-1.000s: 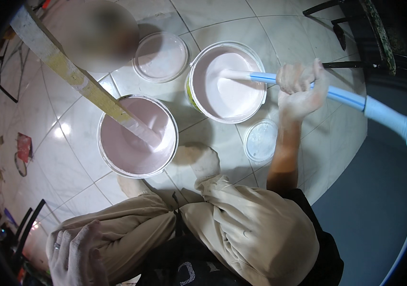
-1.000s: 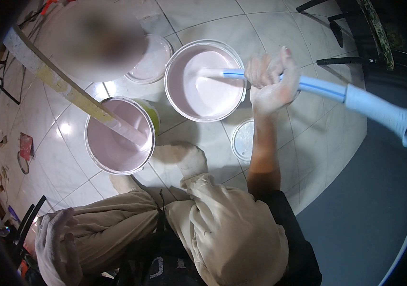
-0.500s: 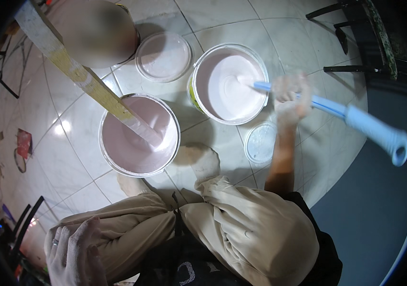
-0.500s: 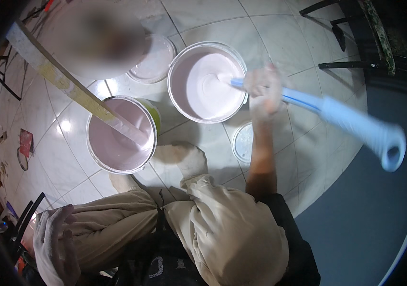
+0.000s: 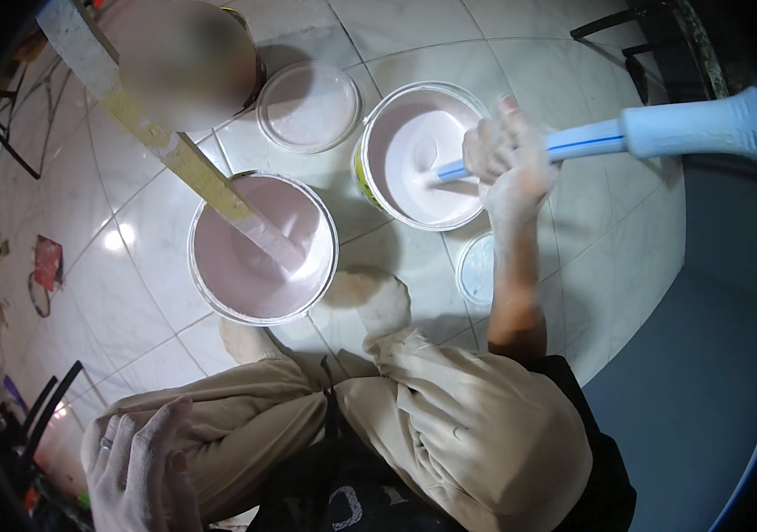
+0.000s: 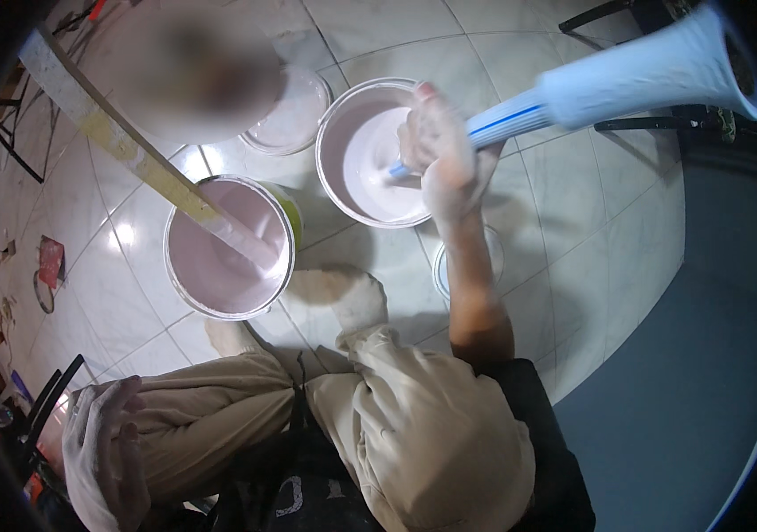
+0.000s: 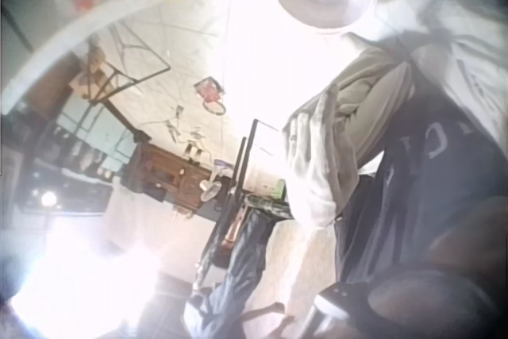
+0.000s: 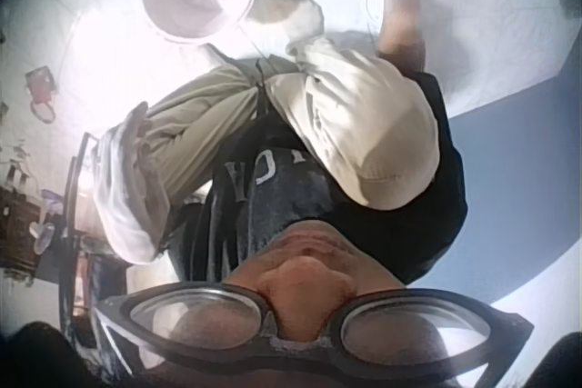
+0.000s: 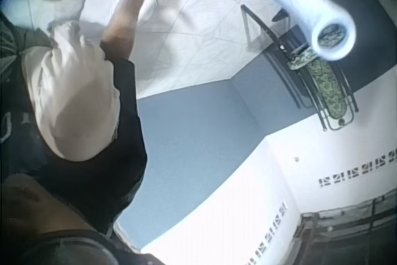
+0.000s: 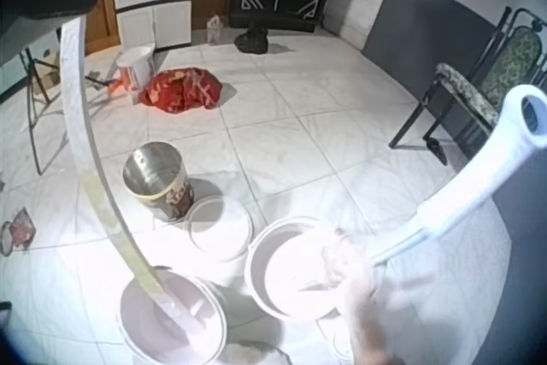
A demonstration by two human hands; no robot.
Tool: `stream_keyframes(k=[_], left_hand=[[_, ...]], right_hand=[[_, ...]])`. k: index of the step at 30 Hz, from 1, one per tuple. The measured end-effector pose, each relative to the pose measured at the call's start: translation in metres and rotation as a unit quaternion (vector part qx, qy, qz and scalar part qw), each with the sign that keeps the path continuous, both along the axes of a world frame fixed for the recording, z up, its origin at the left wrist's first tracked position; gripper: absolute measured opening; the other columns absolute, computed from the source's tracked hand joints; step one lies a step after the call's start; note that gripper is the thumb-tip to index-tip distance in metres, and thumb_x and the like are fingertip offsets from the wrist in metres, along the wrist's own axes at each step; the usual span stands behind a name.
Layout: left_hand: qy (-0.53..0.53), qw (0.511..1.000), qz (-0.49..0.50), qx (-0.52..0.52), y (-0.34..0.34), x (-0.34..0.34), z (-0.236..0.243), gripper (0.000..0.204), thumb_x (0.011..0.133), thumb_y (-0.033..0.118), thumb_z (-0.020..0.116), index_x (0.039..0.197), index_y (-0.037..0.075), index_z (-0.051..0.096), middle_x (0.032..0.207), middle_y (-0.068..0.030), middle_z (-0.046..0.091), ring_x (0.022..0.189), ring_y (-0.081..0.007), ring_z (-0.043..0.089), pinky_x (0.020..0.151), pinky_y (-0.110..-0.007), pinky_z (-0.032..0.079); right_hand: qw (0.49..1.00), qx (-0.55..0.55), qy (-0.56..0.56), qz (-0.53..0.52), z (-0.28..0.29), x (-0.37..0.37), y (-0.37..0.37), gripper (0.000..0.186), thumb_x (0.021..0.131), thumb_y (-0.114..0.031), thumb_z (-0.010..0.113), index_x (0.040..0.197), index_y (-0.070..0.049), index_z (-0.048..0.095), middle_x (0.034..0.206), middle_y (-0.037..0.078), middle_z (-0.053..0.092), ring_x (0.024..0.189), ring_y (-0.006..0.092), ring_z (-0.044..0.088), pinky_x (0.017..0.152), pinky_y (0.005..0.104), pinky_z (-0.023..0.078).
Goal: The person sits on the floor and uses a manual paint mixer to stir paint in two separate buckets. They switch between the buckets and also pour liquid from a metal can into one of the buckets before continuing to mix.
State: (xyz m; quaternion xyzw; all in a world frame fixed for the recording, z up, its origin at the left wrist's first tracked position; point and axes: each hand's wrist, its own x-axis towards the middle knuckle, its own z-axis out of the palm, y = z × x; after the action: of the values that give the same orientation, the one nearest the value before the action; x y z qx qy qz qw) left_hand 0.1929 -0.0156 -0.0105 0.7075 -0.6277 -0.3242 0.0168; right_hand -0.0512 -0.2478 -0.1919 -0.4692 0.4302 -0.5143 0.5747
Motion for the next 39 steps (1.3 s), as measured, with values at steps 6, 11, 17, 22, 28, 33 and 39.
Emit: stream_keyframes(k=[6, 11, 17, 22, 28, 33, 39], left_hand=[[0.003, 1.000, 0.009, 0.000, 0.002, 0.001, 0.001, 0.042, 0.080, -0.005, 0.052, 0.121, -0.001, 0.060, 0.099, -0.0179, 0.064, 0.092, -0.0321, 0.063, 0.085, -0.042, 0.048], [0.002, 0.999, 0.036, 0.009, 0.005, 0.000, -0.001, 0.042, 0.078, -0.006, 0.052, 0.119, -0.002, 0.059, 0.098, -0.0184, 0.063, 0.091, -0.0321, 0.062, 0.085, -0.042, 0.047], [-0.016, 0.998, 0.055, -0.014, 0.006, -0.010, 0.000, 0.045, 0.074, -0.007, 0.053, 0.119, -0.003, 0.059, 0.097, -0.0184, 0.063, 0.090, -0.0326, 0.062, 0.084, -0.043, 0.047], [-0.034, 0.998, 0.049, -0.021, -0.003, -0.018, -0.002, 0.045, 0.076, -0.006, 0.053, 0.120, -0.002, 0.059, 0.098, -0.0182, 0.064, 0.091, -0.0328, 0.062, 0.085, -0.043, 0.047], [-0.035, 0.999, 0.016, 0.006, 0.006, 0.000, 0.001, 0.044, 0.080, -0.005, 0.052, 0.123, 0.000, 0.060, 0.103, -0.0178, 0.065, 0.095, -0.0330, 0.063, 0.087, -0.042, 0.048], [-0.040, 0.999, -0.014, 0.011, 0.002, 0.005, 0.002, 0.043, 0.083, -0.004, 0.052, 0.125, 0.001, 0.060, 0.107, -0.0174, 0.066, 0.098, -0.0332, 0.064, 0.089, -0.042, 0.049], [-0.061, 0.997, -0.041, 0.028, 0.006, 0.010, 0.003, 0.043, 0.087, -0.002, 0.051, 0.129, 0.002, 0.060, 0.111, -0.0170, 0.067, 0.101, -0.0334, 0.064, 0.092, -0.042, 0.049]], right_hand=[[0.992, -0.077, -0.066, -0.077, -0.011, -0.030, -0.024, 0.047, 0.097, -0.030, 0.050, 0.057, -0.018, 0.028, 0.046, -0.004, 0.024, 0.038, 0.0086, 0.013, 0.041, 0.0270, 0.015], [0.992, 0.059, 0.024, -0.112, -0.010, -0.016, -0.012, 0.050, 0.099, -0.034, 0.046, 0.056, -0.018, 0.027, 0.045, -0.003, 0.024, 0.039, 0.0091, 0.014, 0.041, 0.0276, 0.014], [0.988, -0.044, -0.132, -0.061, -0.019, -0.042, -0.024, 0.048, 0.097, -0.027, 0.051, 0.057, -0.018, 0.026, 0.047, -0.005, 0.020, 0.038, 0.0095, 0.011, 0.040, 0.0282, 0.015], [0.999, -0.006, 0.000, -0.053, -0.007, -0.021, -0.011, 0.048, 0.097, -0.026, 0.050, 0.057, -0.017, 0.026, 0.046, -0.004, 0.020, 0.038, 0.0100, 0.012, 0.040, 0.0285, 0.015], [0.986, -0.095, -0.137, -0.024, -0.012, -0.040, -0.025, 0.048, 0.094, -0.027, 0.057, 0.059, -0.019, 0.026, 0.050, -0.005, 0.021, 0.040, 0.0092, 0.016, 0.041, 0.0274, 0.014], [0.993, 0.012, -0.035, -0.110, -0.014, -0.038, -0.010, 0.040, 0.092, -0.023, 0.060, 0.065, -0.017, 0.030, 0.052, -0.004, 0.024, 0.040, 0.0088, 0.016, 0.041, 0.0273, 0.015], [0.933, 0.057, -0.187, -0.302, 0.019, -0.068, -0.019, 0.036, 0.091, -0.022, 0.060, 0.066, -0.018, 0.035, 0.050, -0.007, 0.021, 0.040, 0.0085, 0.014, 0.041, 0.0279, 0.014]])
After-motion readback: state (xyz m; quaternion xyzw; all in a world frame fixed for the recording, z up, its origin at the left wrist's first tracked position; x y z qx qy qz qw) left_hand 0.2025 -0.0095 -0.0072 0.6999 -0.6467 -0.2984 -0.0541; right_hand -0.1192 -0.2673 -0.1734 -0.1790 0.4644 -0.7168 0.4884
